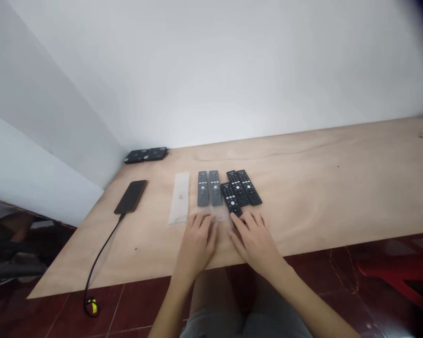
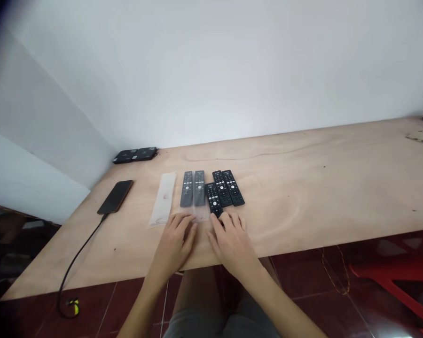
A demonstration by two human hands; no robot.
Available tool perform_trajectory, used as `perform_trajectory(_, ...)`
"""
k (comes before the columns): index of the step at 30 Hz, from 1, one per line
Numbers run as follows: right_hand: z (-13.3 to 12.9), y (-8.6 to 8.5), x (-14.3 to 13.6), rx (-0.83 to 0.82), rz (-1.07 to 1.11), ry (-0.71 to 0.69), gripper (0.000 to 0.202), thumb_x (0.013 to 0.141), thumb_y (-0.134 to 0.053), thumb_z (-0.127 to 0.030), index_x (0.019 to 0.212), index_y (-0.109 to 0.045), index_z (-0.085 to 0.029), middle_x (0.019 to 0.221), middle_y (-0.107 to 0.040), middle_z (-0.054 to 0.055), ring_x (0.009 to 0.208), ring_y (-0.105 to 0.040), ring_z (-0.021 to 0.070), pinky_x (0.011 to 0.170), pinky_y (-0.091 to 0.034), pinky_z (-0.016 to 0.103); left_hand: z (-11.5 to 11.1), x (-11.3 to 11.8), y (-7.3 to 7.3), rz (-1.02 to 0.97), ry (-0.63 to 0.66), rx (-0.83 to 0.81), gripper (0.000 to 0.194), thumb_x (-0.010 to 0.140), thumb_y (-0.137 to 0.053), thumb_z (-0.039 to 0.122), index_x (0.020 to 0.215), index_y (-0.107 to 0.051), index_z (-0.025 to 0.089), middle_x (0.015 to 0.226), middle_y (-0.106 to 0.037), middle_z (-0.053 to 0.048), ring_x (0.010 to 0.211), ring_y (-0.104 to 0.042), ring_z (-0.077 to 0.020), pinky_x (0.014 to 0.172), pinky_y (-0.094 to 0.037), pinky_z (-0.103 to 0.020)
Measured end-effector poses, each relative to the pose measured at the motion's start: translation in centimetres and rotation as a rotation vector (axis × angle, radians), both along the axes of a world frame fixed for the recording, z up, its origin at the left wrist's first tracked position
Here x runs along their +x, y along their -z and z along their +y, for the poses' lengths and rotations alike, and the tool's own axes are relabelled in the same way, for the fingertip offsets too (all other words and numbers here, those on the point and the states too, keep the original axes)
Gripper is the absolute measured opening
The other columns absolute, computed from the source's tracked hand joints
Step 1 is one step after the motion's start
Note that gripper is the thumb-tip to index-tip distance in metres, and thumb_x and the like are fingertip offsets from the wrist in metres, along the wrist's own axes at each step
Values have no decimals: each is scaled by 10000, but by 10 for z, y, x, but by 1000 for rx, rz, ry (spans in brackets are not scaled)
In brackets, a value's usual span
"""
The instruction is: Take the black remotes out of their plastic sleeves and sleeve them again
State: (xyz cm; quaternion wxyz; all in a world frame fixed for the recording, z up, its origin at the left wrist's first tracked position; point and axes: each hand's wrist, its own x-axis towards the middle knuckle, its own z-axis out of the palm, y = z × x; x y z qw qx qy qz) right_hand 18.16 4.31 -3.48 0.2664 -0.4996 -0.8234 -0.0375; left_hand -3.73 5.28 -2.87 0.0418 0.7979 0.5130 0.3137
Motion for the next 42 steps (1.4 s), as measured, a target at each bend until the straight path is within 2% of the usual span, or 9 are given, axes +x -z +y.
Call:
perform_trajectory(4,-28,5,30,-60,151,-126,253,1094,-625,-254,1312,-734,-188,1013,-652,120,985,-615,315,887,-569,518,-1,0,-3,-4,20,-15,232,1106,-566,222,1317,-661,217,1266,-695,-122,1235,-619,-322,1100,-541,-544)
perform_trajectory(10,-45,4,96,-231,366,-303,327,1059,-625,-156,1309,-744,-331,1465,-644,144,1378,-615,373,1067,-612,611,-10,-1,-17,-4,186,-45,436,1052,-717,322,1475,-622,277,1473,-644,-126,1379,-590,-341,1180,-512,-561)
perform_trajectory(14,-40,-3,118,-290,433,-390,368,1048,-645,-133,1314,-759,-360,1466,-715,100,1423,-631,352,1150,-587,638,-12,-3,-17,8,333,-56,565,993,-813,378,1516,-610,308,1494,-672,-120,1393,-616,-344,1172,-536,-555)
perform_trajectory(21,-18,-16,97,-419,488,-332,422,1141,-508,-204,1511,-653,-347,1493,-715,81,1419,-654,290,1217,-559,554,-7,-5,-15,-153,322,-214,229,1106,-632,324,1302,-739,274,1253,-769,-99,1163,-723,-278,1020,-593,-442)
perform_trajectory(24,-4,-21,82,-428,411,-301,485,1142,-549,-268,1620,-530,-346,1580,-626,97,1474,-597,301,1256,-509,558,-7,-6,-20,-313,207,-347,252,1119,-593,406,1205,-769,249,1149,-797,-79,1072,-745,-258,945,-595,-380)
perform_trajectory(26,6,-22,73,-433,338,-312,593,1083,-680,-305,1644,-492,-342,1564,-603,117,1430,-615,321,1214,-543,549,-7,-5,-20,-431,107,-451,325,1100,-602,493,1128,-779,222,972,-798,-61,887,-750,-238,782,-589,-327)
perform_trajectory(30,26,-20,62,-421,292,-352,559,1013,-751,-204,1538,-587,-306,1380,-649,105,1242,-692,295,1083,-617,483,-7,2,-15,-658,39,-719,449,1052,-625,613,1084,-759,186,580,-615,33,458,-514,-142,457,-367,-243)
perform_trajectory(34,32,-18,61,-389,283,-419,553,997,-732,-128,1508,-618,-307,1339,-670,93,1229,-693,286,1059,-615,451,-6,8,-14,-690,37,-714,397,933,-806,571,1018,-770,184,575,-618,39,463,-512,-131,475,-379,-240)
perform_trajectory(42,29,-26,65,-371,259,-490,508,1054,-752,-276,1543,-620,-314,1413,-701,109,1329,-647,313,1126,-567,489,-5,-4,-24,-680,128,-877,395,958,-792,560,1019,-752,172,665,-696,6,529,-619,-142,547,-466,-242)
